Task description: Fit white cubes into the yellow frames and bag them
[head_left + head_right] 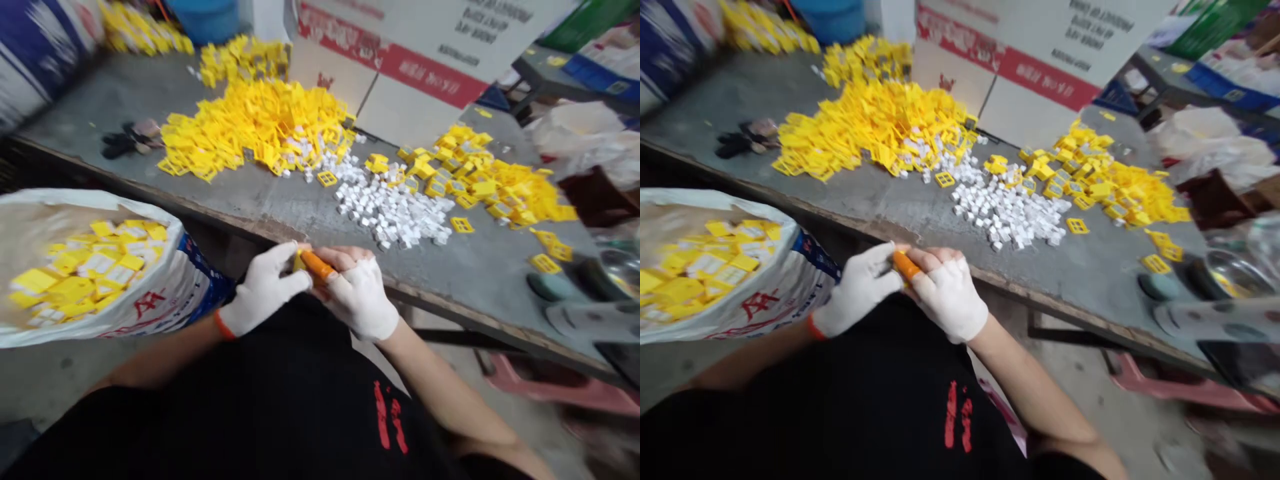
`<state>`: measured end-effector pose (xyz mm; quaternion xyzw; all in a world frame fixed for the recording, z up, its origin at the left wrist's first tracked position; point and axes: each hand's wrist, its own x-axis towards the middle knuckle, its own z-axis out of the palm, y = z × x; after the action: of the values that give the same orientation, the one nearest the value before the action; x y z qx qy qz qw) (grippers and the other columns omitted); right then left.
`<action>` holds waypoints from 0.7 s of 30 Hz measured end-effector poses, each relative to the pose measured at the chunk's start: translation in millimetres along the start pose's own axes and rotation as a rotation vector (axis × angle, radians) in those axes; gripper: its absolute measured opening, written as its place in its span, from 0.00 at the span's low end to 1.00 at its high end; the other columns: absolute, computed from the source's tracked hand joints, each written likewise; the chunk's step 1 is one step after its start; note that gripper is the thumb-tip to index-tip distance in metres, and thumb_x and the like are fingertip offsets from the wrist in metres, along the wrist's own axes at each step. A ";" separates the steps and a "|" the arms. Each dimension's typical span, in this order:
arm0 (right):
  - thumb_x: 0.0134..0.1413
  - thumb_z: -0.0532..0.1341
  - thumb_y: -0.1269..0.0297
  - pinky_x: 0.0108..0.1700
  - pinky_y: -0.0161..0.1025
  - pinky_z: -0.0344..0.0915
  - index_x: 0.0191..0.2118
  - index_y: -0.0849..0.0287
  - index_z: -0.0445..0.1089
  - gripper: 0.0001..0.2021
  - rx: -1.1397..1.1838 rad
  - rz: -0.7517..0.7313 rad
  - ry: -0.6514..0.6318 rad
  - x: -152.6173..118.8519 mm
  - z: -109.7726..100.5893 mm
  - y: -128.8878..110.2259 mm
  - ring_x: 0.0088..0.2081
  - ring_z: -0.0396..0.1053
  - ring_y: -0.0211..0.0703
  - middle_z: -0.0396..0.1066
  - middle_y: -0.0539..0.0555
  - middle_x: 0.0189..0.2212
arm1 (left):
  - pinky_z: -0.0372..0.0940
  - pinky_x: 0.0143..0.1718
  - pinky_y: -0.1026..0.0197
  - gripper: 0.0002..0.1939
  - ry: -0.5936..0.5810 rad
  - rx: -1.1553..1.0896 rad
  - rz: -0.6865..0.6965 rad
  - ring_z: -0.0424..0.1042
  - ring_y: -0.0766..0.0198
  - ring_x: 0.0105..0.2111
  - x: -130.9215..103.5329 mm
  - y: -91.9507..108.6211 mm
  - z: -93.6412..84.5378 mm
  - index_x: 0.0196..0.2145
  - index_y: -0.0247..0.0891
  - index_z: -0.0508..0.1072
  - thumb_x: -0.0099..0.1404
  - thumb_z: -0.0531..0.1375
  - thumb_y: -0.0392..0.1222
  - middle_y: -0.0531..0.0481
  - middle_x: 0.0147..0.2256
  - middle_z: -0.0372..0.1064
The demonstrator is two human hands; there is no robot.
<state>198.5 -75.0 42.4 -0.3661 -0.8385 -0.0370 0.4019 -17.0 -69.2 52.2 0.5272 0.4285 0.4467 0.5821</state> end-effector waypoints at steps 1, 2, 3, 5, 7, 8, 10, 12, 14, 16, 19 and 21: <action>0.75 0.68 0.46 0.51 0.53 0.81 0.65 0.46 0.79 0.21 0.105 0.083 0.019 -2.5 1.4 0.9 0.51 0.83 0.56 0.85 0.60 0.53 | 0.75 0.53 0.56 0.17 -0.027 0.026 0.002 0.82 0.51 0.50 -1.3 0.2 0.9 0.50 0.36 0.85 0.64 0.75 0.40 0.44 0.47 0.84; 0.70 0.70 0.40 0.52 0.54 0.82 0.65 0.45 0.79 0.26 0.234 0.203 0.033 -4.8 2.6 3.0 0.52 0.83 0.57 0.85 0.60 0.54 | 0.75 0.52 0.55 0.18 -0.055 0.018 -0.009 0.82 0.51 0.49 -2.1 0.2 1.4 0.52 0.35 0.83 0.66 0.73 0.42 0.42 0.48 0.84; 0.66 0.72 0.37 0.51 0.53 0.83 0.64 0.44 0.80 0.28 0.372 0.338 0.051 -6.7 4.0 6.2 0.51 0.84 0.57 0.84 0.59 0.54 | 0.75 0.52 0.54 0.20 -0.082 0.003 -0.009 0.82 0.51 0.49 -2.4 0.1 1.4 0.53 0.35 0.82 0.66 0.73 0.44 0.42 0.49 0.83; 0.62 0.75 0.37 0.50 0.51 0.83 0.59 0.43 0.83 0.26 0.650 0.581 0.023 -9.1 7.0 12.7 0.49 0.85 0.56 0.85 0.57 0.49 | 0.74 0.50 0.54 0.21 -0.125 0.006 0.003 0.81 0.52 0.47 -1.9 1.5 0.4 0.54 0.35 0.80 0.66 0.71 0.45 0.41 0.49 0.82; 0.58 0.78 0.39 0.49 0.50 0.83 0.55 0.45 0.86 0.24 0.838 0.736 -0.019 -10.1 9.3 15.8 0.48 0.85 0.56 0.85 0.56 0.45 | 0.73 0.49 0.54 0.21 -0.146 0.026 0.024 0.79 0.53 0.46 -2.0 5.4 -0.3 0.53 0.36 0.78 0.65 0.71 0.46 0.42 0.48 0.80; 0.56 0.79 0.39 0.50 0.50 0.83 0.53 0.46 0.86 0.25 0.890 0.778 -0.028 -10.4 9.8 15.6 0.47 0.84 0.56 0.85 0.56 0.44 | 0.72 0.50 0.54 0.21 -0.150 0.035 0.031 0.78 0.54 0.45 -2.6 7.6 0.0 0.53 0.36 0.77 0.65 0.71 0.47 0.42 0.48 0.80; 0.51 0.82 0.38 0.49 0.49 0.82 0.51 0.47 0.87 0.26 0.933 0.810 -0.026 -11.3 10.5 12.7 0.47 0.84 0.56 0.85 0.57 0.43 | 0.71 0.50 0.53 0.22 -0.131 0.060 0.039 0.77 0.54 0.45 -4.1 10.6 2.2 0.52 0.36 0.76 0.63 0.71 0.47 0.42 0.48 0.78; 0.48 0.82 0.38 0.49 0.49 0.81 0.48 0.48 0.88 0.26 0.930 0.825 -0.015 -12.3 12.1 8.5 0.46 0.83 0.55 0.84 0.57 0.42 | 0.70 0.49 0.52 0.22 -0.095 0.101 0.046 0.76 0.54 0.45 -5.0 10.2 5.7 0.50 0.37 0.76 0.62 0.72 0.47 0.42 0.47 0.78; 0.47 0.82 0.36 0.48 0.47 0.80 0.46 0.49 0.88 0.27 0.910 0.863 0.016 -12.8 15.6 4.2 0.44 0.81 0.54 0.84 0.57 0.41 | 0.69 0.48 0.53 0.19 -0.059 0.146 0.061 0.74 0.55 0.44 -5.0 7.5 9.0 0.50 0.37 0.77 0.63 0.71 0.46 0.44 0.45 0.77; 0.46 0.82 0.35 0.47 0.45 0.79 0.45 0.51 0.87 0.28 0.920 0.930 0.068 -12.1 20.0 0.4 0.43 0.80 0.51 0.83 0.56 0.40 | 0.68 0.45 0.55 0.17 -0.038 0.159 0.067 0.73 0.57 0.42 -4.5 4.7 10.8 0.48 0.38 0.77 0.64 0.69 0.45 0.47 0.42 0.76; 0.41 0.84 0.33 0.48 0.46 0.79 0.42 0.53 0.86 0.31 1.040 1.041 0.091 -9.7 22.6 -3.9 0.41 0.80 0.51 0.84 0.56 0.37 | 0.66 0.43 0.57 0.13 -0.010 0.134 0.033 0.71 0.59 0.39 -2.2 3.4 9.2 0.45 0.38 0.76 0.65 0.69 0.45 0.50 0.38 0.74; 0.38 0.85 0.34 0.49 0.49 0.80 0.42 0.53 0.86 0.32 1.111 1.083 0.065 -8.9 20.0 -6.2 0.41 0.82 0.53 0.85 0.57 0.37 | 0.67 0.44 0.57 0.16 -0.037 0.123 0.015 0.73 0.58 0.40 1.7 3.0 7.6 0.45 0.38 0.77 0.64 0.71 0.48 0.49 0.38 0.75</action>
<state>185.2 -77.5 24.1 -0.4685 -0.4258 0.5797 0.5129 -9.4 -69.2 55.7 0.5733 0.4404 0.4141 0.5531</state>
